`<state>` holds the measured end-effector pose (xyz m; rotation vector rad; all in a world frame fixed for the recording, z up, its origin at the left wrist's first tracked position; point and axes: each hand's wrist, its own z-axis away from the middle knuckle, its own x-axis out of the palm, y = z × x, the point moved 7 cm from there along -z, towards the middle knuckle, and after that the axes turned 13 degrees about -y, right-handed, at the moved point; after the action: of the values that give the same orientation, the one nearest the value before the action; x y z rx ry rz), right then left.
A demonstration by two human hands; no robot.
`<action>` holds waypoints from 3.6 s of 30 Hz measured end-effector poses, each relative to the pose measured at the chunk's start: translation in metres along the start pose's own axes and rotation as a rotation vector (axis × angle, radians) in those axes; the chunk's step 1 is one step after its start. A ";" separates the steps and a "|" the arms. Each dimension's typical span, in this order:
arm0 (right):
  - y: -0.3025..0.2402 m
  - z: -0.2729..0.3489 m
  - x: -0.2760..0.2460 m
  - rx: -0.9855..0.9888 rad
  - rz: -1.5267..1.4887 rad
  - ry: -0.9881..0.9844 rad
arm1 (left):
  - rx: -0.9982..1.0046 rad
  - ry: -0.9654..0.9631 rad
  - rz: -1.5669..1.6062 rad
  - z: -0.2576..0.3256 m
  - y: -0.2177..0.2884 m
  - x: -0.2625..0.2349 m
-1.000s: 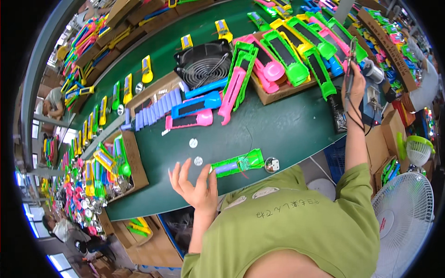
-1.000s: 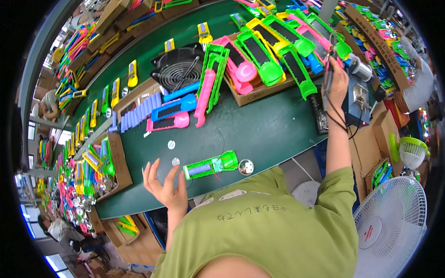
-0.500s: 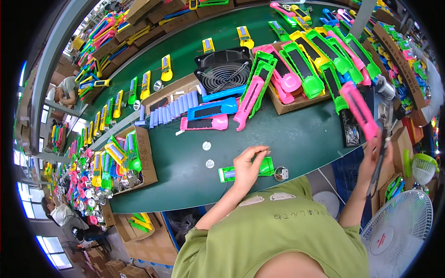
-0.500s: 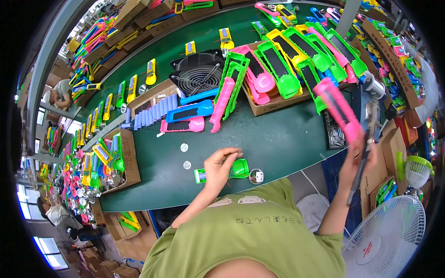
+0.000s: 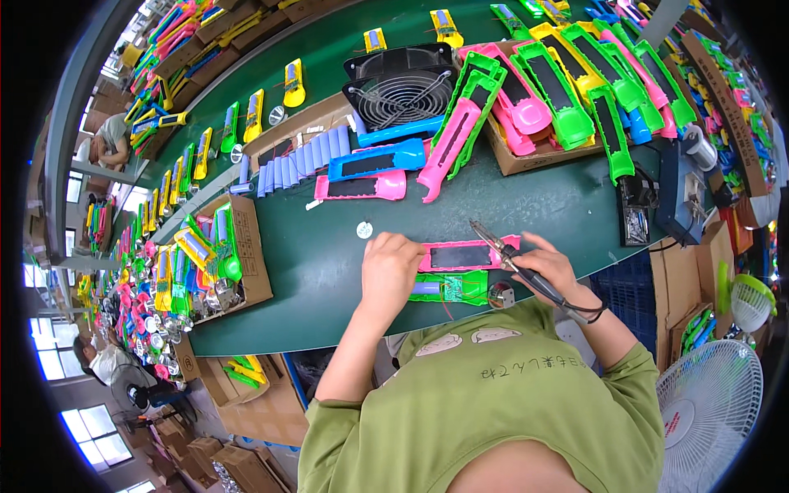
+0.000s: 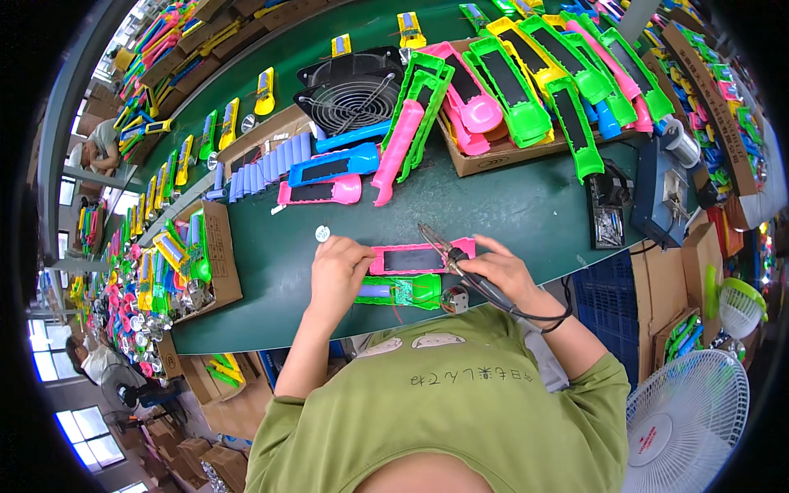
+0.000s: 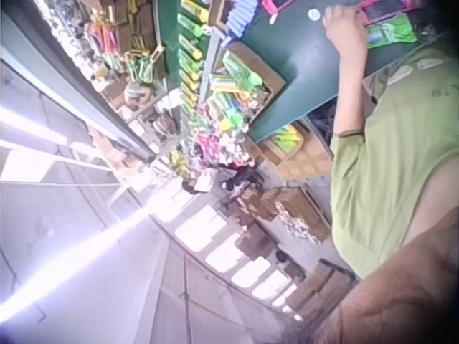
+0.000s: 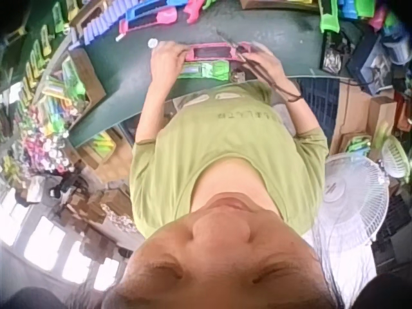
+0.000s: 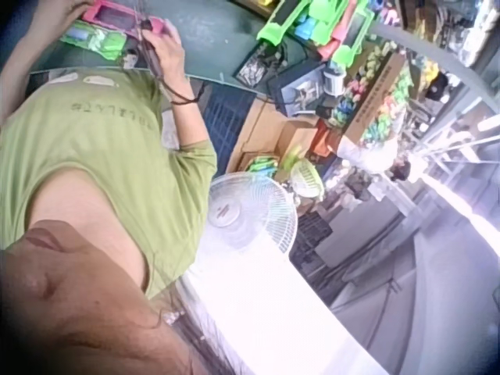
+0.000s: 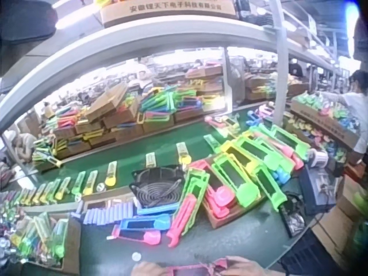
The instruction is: The person assembles portable flashlights by soldering internal wiring connections onto circuit boards with a soldering iron, fitting the plastic casing parts together by hand, and placing the assembled flashlights onto the conveyor line.
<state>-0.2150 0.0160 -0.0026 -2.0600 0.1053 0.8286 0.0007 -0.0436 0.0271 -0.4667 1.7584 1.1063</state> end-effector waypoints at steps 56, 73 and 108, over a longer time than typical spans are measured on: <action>0.000 0.012 0.004 0.207 0.071 0.110 | -0.059 -0.364 -0.180 -0.019 -0.003 0.034; 0.000 0.009 0.009 0.248 0.002 0.125 | 0.285 -0.113 0.109 0.016 0.057 0.042; 0.047 0.017 0.009 0.571 -0.751 0.335 | -0.138 -0.196 -0.012 -0.017 0.025 0.047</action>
<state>-0.2341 0.0030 -0.0483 -1.4897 -0.2186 -0.0257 -0.0473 -0.0373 -0.0008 -0.4362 1.5139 1.2282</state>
